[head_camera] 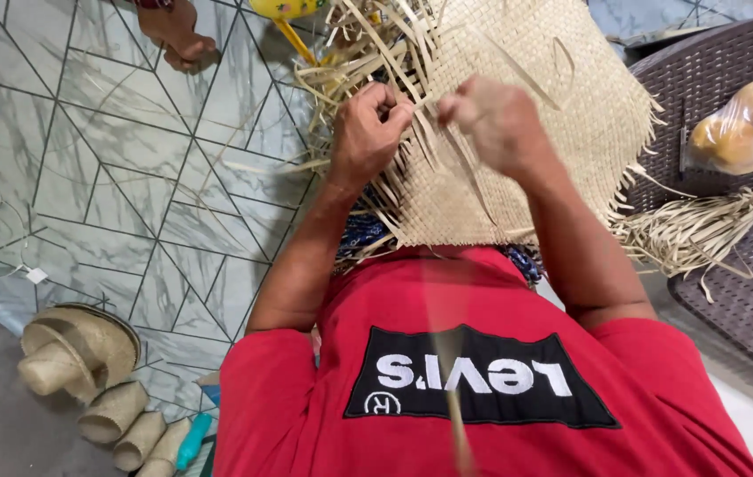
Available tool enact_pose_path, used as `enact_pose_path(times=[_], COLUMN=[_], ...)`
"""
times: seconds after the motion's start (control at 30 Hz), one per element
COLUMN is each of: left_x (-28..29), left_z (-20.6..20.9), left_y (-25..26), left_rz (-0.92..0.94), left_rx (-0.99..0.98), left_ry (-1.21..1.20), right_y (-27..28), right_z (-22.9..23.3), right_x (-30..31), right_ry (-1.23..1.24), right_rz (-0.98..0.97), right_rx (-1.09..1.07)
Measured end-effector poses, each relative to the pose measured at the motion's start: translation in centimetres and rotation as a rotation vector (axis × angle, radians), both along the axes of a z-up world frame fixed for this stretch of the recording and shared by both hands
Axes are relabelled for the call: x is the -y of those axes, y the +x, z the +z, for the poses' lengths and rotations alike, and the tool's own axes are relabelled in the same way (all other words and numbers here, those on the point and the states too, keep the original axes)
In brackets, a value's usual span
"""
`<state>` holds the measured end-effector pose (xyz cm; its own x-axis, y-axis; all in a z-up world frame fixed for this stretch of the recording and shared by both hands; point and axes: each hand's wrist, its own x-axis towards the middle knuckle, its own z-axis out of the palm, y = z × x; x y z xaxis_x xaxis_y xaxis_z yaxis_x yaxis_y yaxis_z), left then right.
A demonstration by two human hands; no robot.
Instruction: Weaving a mat by hand using dried plant fibers and tucking in the edges.
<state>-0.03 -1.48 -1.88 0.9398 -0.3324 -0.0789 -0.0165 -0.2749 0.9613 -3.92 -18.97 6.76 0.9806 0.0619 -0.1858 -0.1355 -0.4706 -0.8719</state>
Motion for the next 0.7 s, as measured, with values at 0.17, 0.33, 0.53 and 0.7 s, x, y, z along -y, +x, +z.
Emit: enact_pose_path(times=[0.17, 0.33, 0.53, 0.7], left_x=[0.3, 0.6, 0.5, 0.3], left_z=[-1.0, -0.4, 0.4, 0.9], left_y=[0.0, -0.6, -0.8, -0.2], left_rz=[-0.036, 0.003, 0.042, 0.032], left_rx=[0.21, 0.325, 0.644, 0.471], left_ry=[0.031, 0.19, 0.455, 0.251], right_y=[-0.7, 1.1, 2.1, 3.0], right_z=[-3.6, -4.5, 1.6, 3.3], right_x=[-0.9, -1.4, -2.0, -0.8], right_ry=[-0.364, -0.083, 0.335, 0.154], right_rz=[0.194, 0.014, -0.059, 0.183], right_rx=[0.087, 0.099, 0.056, 0.391])
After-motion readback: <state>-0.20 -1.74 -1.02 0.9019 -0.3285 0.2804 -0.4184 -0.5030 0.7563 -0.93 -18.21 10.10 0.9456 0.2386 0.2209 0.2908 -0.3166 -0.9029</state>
